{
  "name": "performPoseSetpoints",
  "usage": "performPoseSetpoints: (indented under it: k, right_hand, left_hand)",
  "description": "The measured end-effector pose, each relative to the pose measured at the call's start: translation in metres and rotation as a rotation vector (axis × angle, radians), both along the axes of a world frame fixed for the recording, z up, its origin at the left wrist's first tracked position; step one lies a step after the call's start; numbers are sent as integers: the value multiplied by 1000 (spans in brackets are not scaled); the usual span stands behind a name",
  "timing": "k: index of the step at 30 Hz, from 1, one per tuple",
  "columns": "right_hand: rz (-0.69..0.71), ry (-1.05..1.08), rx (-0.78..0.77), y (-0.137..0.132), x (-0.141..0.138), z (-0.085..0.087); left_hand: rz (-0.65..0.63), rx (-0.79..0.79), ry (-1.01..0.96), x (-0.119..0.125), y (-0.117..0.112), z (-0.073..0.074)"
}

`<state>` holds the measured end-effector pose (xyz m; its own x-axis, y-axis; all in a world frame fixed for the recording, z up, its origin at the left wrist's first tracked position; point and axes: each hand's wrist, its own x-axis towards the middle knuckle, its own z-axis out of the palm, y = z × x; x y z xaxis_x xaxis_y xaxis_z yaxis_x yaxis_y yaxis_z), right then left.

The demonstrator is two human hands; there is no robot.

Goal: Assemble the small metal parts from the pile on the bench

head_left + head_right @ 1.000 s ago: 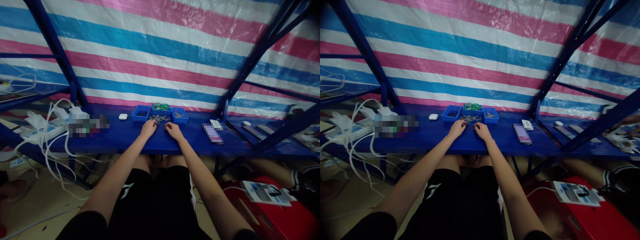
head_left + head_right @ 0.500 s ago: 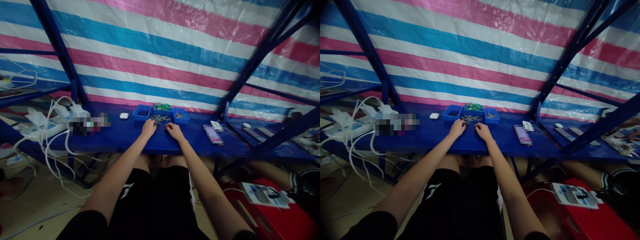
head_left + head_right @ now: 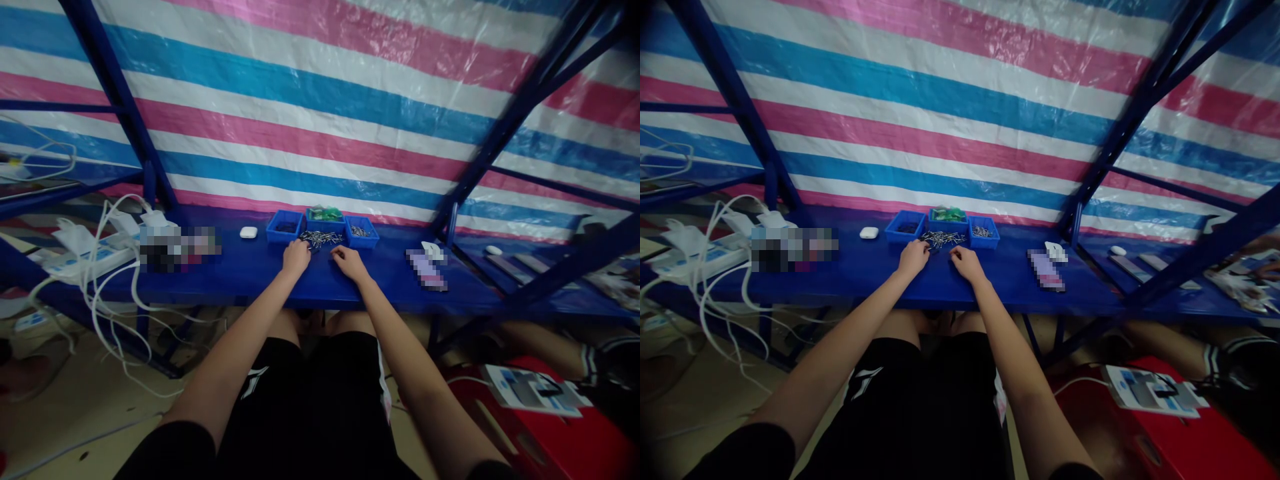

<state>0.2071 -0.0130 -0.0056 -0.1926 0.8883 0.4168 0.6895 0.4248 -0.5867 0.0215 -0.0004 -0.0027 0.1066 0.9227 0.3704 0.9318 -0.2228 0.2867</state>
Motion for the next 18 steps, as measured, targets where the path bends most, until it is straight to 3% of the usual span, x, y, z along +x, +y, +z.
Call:
performPoseSetpoints:
  k: [4,11,18]
  right_hand:
    - [-10,-5,1,0,0,0]
    - [92,52,8,-4,-4,2]
    - [106,22,5,-4,-6,2]
  left_hand:
    - [-44,23,1,1,0,1]
    - [-247,111,-85,2,-1,4]
    - [-389,153,-184,4,-5,8]
